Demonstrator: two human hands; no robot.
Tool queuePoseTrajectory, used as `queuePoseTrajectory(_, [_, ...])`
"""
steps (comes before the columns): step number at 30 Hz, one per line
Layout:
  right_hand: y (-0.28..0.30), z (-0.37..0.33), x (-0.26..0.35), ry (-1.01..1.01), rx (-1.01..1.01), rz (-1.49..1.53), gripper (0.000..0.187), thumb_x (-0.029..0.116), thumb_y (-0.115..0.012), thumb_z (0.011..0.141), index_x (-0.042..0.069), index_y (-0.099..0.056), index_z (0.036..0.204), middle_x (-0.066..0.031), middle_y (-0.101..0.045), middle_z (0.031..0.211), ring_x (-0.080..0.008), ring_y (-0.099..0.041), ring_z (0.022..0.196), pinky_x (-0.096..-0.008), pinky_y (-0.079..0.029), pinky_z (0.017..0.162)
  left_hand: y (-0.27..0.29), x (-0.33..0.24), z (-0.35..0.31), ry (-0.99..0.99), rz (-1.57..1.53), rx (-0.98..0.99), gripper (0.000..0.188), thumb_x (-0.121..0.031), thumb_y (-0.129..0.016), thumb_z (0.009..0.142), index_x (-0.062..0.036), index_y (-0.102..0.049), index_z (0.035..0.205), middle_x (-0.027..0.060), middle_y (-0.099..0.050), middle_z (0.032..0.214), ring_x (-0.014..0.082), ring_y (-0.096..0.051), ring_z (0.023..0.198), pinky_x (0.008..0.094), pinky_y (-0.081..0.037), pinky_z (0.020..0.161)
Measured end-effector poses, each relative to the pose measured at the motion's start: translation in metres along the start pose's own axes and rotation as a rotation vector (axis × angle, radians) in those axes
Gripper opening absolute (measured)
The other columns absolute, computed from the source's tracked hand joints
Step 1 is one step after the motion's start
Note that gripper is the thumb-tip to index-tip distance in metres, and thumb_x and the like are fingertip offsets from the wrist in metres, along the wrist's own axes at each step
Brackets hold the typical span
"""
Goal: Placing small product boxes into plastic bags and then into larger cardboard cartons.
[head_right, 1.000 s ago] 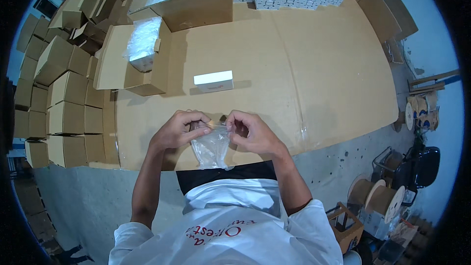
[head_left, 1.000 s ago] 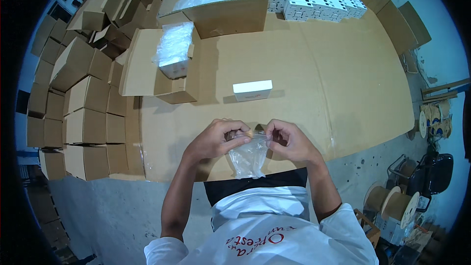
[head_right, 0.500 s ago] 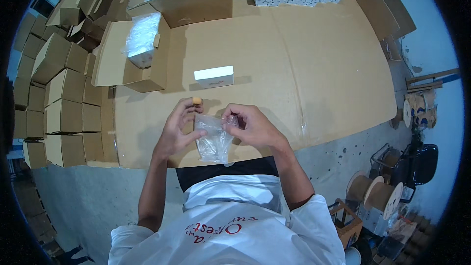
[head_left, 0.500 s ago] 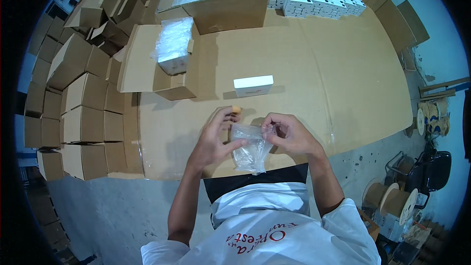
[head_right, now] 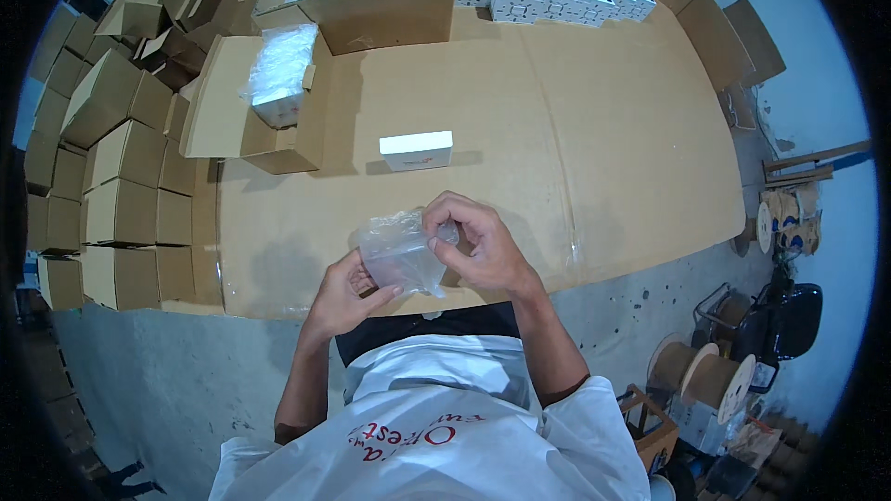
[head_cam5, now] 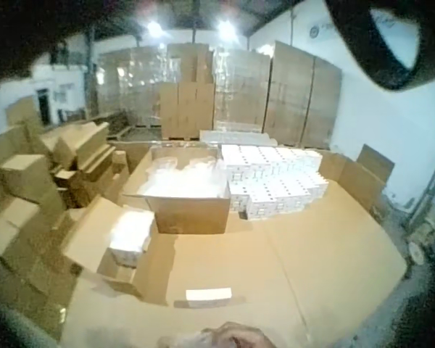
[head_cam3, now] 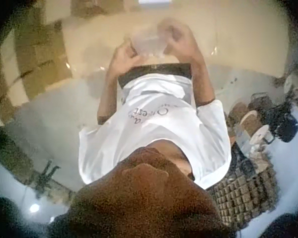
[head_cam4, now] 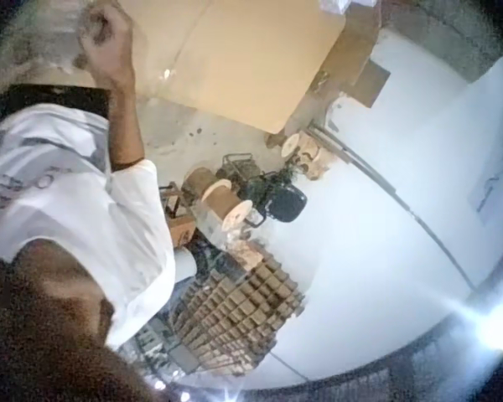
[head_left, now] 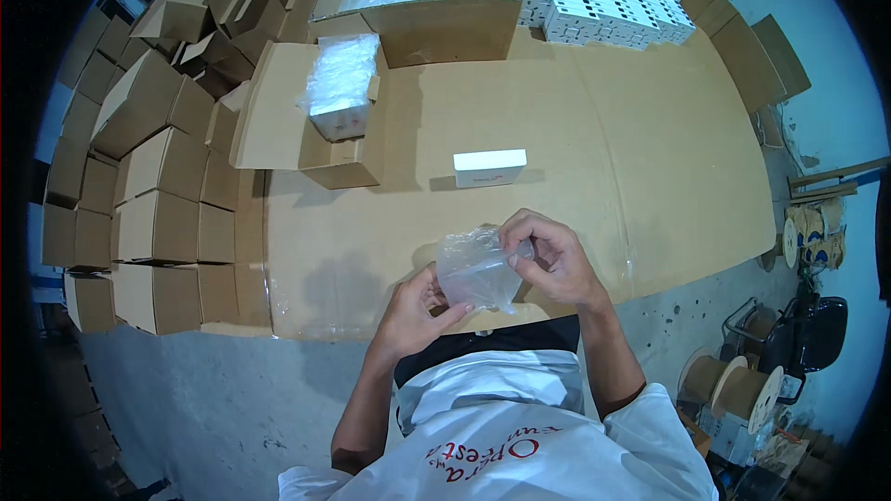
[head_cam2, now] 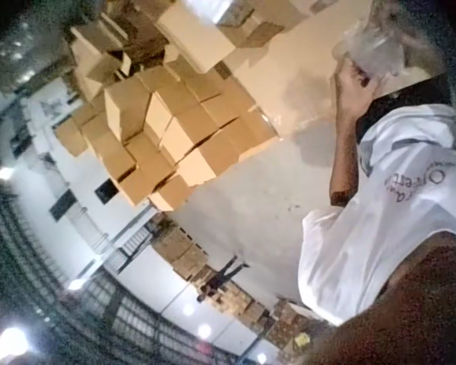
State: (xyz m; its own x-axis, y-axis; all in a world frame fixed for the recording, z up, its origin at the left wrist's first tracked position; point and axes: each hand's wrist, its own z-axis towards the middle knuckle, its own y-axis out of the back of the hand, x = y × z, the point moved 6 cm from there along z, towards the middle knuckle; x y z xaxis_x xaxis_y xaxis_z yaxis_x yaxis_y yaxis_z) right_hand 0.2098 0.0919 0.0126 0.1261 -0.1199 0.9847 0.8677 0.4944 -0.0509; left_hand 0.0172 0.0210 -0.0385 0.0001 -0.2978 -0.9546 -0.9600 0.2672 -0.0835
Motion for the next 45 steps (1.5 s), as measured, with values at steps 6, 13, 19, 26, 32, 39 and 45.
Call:
queuePoseTrajectory(6, [-0.001, 0.004, 0.009, 0.083, 0.076, -0.147, 0.023, -0.007, -0.064, 0.082, -0.001, -0.062, 0.104, -0.0127, -0.06, 0.108, -0.0202, -0.058, 0.103, -0.0334, -0.046, 0.091, 0.002, 0.006, -0.006, -0.061, -0.019, -0.075, 0.044, -0.001, -0.073, 0.09, 0.0044, -0.056, 0.13, 0.0118, -0.07, 0.112, 0.0165, -0.069, 0.102, 0.0324, -0.057, 0.09])
queuePoseTrajectory(13, [0.035, 0.039, 0.009, 0.197, -0.4, -0.566, 0.041, -0.002, -0.07, 0.083, 0.005, -0.06, 0.122, -0.0119, -0.06, 0.124, -0.025, -0.062, 0.11, -0.0363, -0.053, 0.084, 0.009, 0.01, -0.003, -0.076, 0.145, -0.125, 0.038, 0.005, -0.066, 0.093, 0.0062, -0.055, 0.13, 0.0107, -0.066, 0.118, 0.0153, -0.063, 0.11, 0.0313, -0.05, 0.1])
queuePoseTrajectory(19, [0.029, 0.049, 0.001, 0.276, -0.33, -0.64, 0.036, -0.008, -0.069, 0.083, 0.005, -0.065, 0.116, -0.013, -0.063, 0.125, -0.0304, -0.063, 0.111, -0.0392, -0.059, 0.082, 0.013, -0.001, -0.003, -0.24, 0.239, -0.249, 0.025, -0.01, -0.073, 0.09, 0.0021, -0.064, 0.11, 0.0119, -0.072, 0.091, 0.0163, -0.068, 0.08, 0.0322, -0.054, 0.074])
queuePoseTrajectory(26, [0.047, 0.043, -0.013, 0.275, -0.528, -0.283, 0.028, -0.01, -0.067, 0.088, -0.001, -0.06, 0.113, -0.0134, -0.066, 0.115, -0.0212, -0.068, 0.101, -0.0317, -0.063, 0.077, 0.018, -0.004, 0.0, -0.253, 0.194, -0.237, 0.027, -0.008, -0.074, 0.089, 0.002, -0.064, 0.112, 0.0123, -0.072, 0.094, 0.0176, -0.069, 0.083, 0.0323, -0.055, 0.078])
queuePoseTrajectory(32, [0.056, 0.032, -0.021, 0.083, -0.53, 0.213, 0.02, -0.003, -0.065, 0.095, -0.003, -0.051, 0.11, -0.0193, -0.066, 0.112, -0.022, -0.072, 0.088, -0.0351, -0.066, 0.075, 0.019, -0.009, 0.003, -0.258, 0.202, -0.228, 0.028, -0.007, -0.074, 0.089, 0.0025, -0.064, 0.113, 0.0135, -0.073, 0.098, 0.0186, -0.071, 0.089, 0.033, -0.056, 0.081])
queuePoseTrajectory(39, [0.041, 0.014, -0.023, 0.057, -0.455, 0.344, 0.017, -0.002, -0.066, 0.095, -0.001, -0.052, 0.105, -0.0171, -0.066, 0.11, -0.0224, -0.073, 0.087, -0.0366, -0.066, 0.073, 0.023, -0.007, 0.004, -0.257, 0.183, -0.241, 0.028, -0.007, -0.075, 0.089, 0.0028, -0.064, 0.113, 0.0121, -0.073, 0.098, 0.0177, -0.07, 0.091, 0.033, -0.056, 0.083])
queuePoseTrajectory(45, [0.049, 0.006, -0.005, 0.199, -0.427, 0.084, 0.021, -0.006, -0.069, 0.091, 0.001, -0.053, 0.103, -0.0169, -0.066, 0.109, -0.0161, -0.068, 0.093, -0.0274, -0.059, 0.077, 0.024, -0.008, 0.007, -0.255, 0.193, -0.262, 0.026, -0.007, -0.076, 0.089, 0.0029, -0.064, 0.11, 0.0108, -0.072, 0.095, 0.0148, -0.069, 0.086, 0.0308, -0.056, 0.078])
